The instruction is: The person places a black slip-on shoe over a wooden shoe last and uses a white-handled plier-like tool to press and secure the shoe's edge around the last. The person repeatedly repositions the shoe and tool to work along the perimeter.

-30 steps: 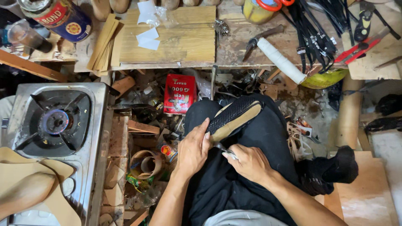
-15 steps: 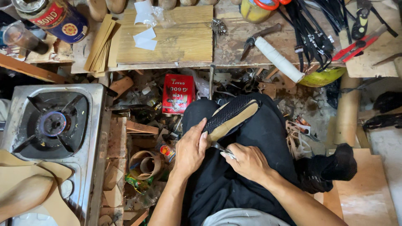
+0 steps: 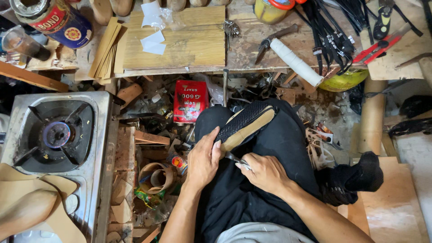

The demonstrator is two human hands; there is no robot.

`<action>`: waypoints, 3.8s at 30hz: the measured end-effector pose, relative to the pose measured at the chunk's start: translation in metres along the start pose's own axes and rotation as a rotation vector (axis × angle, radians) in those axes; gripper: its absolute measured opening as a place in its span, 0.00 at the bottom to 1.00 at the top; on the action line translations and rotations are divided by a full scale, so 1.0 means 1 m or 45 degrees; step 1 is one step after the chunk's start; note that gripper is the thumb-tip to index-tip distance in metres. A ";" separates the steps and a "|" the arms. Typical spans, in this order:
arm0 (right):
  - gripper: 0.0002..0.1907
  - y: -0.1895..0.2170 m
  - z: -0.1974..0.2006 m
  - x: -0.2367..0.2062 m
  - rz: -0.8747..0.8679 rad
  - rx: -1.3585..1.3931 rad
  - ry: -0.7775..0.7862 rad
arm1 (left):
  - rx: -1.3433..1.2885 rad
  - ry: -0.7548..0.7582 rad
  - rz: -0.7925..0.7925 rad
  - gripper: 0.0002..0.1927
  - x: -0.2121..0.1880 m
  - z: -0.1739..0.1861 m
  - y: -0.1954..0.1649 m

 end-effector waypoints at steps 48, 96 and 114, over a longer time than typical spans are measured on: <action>0.10 -0.014 0.007 -0.013 -0.258 0.366 -0.307 | -0.045 0.034 0.091 0.19 0.003 0.007 -0.006; 0.13 -0.109 0.055 -0.033 -1.196 1.378 -0.455 | -0.558 0.266 0.509 0.24 -0.014 0.018 0.020; 0.31 -0.082 0.062 -0.078 -1.363 1.595 0.440 | -0.514 0.802 -0.231 0.22 0.007 0.093 -0.078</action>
Point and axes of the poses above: each hand's wrist, its own x-axis towards the middle knuckle, its own z-axis out of the back of the hand, y = z × x, the point moved 3 cm from there along x, towards the middle knuckle, and after that the axes turned 11 degrees about -y, right-handed, at the moved point
